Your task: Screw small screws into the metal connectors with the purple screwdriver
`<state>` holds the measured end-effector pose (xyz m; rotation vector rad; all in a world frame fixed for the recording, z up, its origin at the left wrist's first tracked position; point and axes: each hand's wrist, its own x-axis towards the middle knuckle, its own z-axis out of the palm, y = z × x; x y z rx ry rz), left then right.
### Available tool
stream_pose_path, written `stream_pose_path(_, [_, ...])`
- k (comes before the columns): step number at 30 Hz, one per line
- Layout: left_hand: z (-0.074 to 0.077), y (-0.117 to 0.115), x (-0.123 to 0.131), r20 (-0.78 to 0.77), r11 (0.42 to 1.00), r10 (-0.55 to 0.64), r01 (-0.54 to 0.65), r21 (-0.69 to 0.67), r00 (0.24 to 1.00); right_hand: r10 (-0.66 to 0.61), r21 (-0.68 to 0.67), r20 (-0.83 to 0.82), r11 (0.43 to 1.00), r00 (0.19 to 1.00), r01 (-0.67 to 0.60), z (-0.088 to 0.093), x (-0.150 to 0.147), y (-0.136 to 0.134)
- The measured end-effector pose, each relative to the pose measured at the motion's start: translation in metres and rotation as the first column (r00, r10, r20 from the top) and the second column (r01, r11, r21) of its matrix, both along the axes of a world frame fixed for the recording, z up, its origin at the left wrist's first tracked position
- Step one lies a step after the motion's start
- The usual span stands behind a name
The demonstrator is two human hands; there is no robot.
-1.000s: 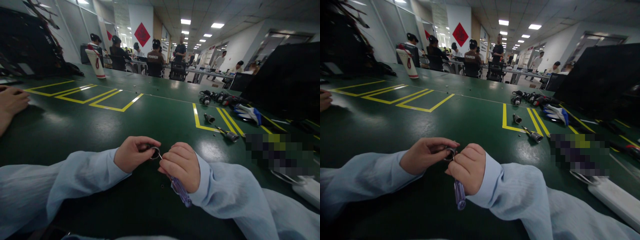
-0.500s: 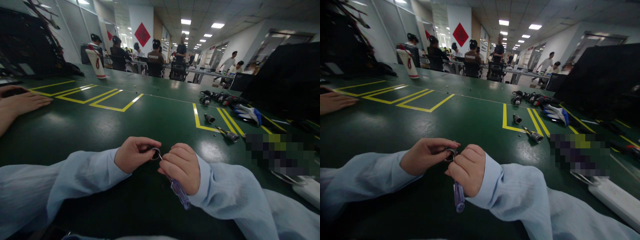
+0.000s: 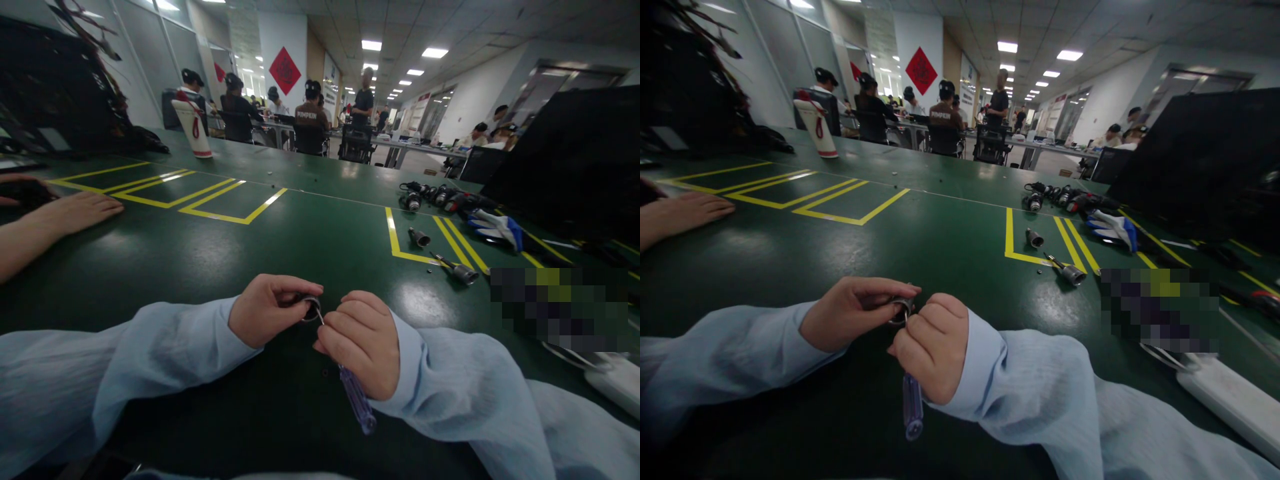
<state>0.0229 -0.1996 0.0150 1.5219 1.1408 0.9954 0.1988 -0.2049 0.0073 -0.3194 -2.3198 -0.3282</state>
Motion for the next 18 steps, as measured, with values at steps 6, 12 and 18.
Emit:
stream_pose_path(6, [0.0012, -0.0003, 0.0009, 0.017, 1.0, 0.016, -0.016, 0.008, 1.0, 0.006, -0.024, -0.011, 1.0, 1.0, -0.006, 0.0016, -0.0013, -0.0014])
stream_pose_path(12, [0.0019, 0.0021, -0.0003, 0.009, 0.999, 0.05, -0.05, -0.002, 0.999, 0.022, -0.539, -0.34, 0.814, 0.94, -0.215, 0.0087, 0.001, -0.0066])
stream_pose_path(18, [0.0059, 0.0023, -0.0037, 0.031, 0.998, 0.004, -0.002, -0.059, 1.0, -0.064, -0.913, -0.382, 0.182, 0.922, -0.365, -0.0006, 0.0052, -0.0042])
